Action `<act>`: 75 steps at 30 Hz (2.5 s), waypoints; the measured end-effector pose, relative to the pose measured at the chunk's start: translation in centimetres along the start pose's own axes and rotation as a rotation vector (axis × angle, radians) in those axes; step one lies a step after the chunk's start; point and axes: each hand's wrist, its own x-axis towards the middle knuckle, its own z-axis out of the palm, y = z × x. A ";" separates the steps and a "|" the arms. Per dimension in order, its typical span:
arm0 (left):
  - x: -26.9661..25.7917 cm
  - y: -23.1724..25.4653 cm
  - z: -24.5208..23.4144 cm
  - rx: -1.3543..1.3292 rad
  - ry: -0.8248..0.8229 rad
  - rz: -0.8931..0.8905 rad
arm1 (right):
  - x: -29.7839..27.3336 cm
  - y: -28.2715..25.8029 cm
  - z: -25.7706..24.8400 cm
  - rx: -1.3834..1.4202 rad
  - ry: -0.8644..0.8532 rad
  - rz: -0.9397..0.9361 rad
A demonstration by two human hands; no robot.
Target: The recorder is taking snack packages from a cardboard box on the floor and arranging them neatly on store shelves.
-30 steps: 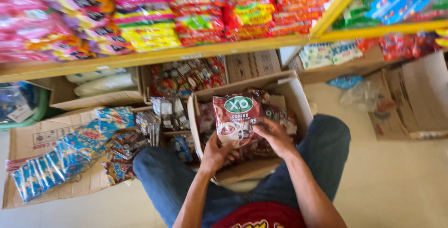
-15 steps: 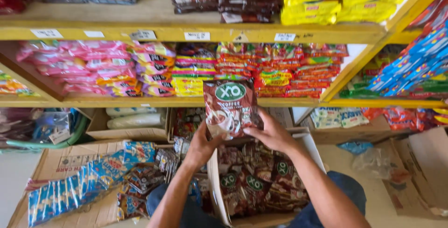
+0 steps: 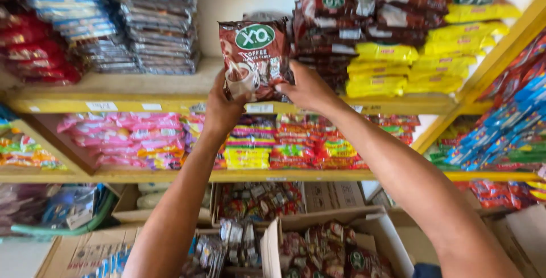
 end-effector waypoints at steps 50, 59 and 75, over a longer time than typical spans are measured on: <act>14.0 -0.1 1.5 0.275 0.040 0.151 | 22.3 1.4 2.0 -0.593 -0.129 0.244; 8.8 0.1 -2.3 0.189 -0.053 -0.031 | 19.2 0.0 3.4 -0.383 0.129 0.117; -13.8 -6.8 10.5 0.133 -0.328 -0.099 | -13.6 6.1 7.5 -0.006 0.110 -0.213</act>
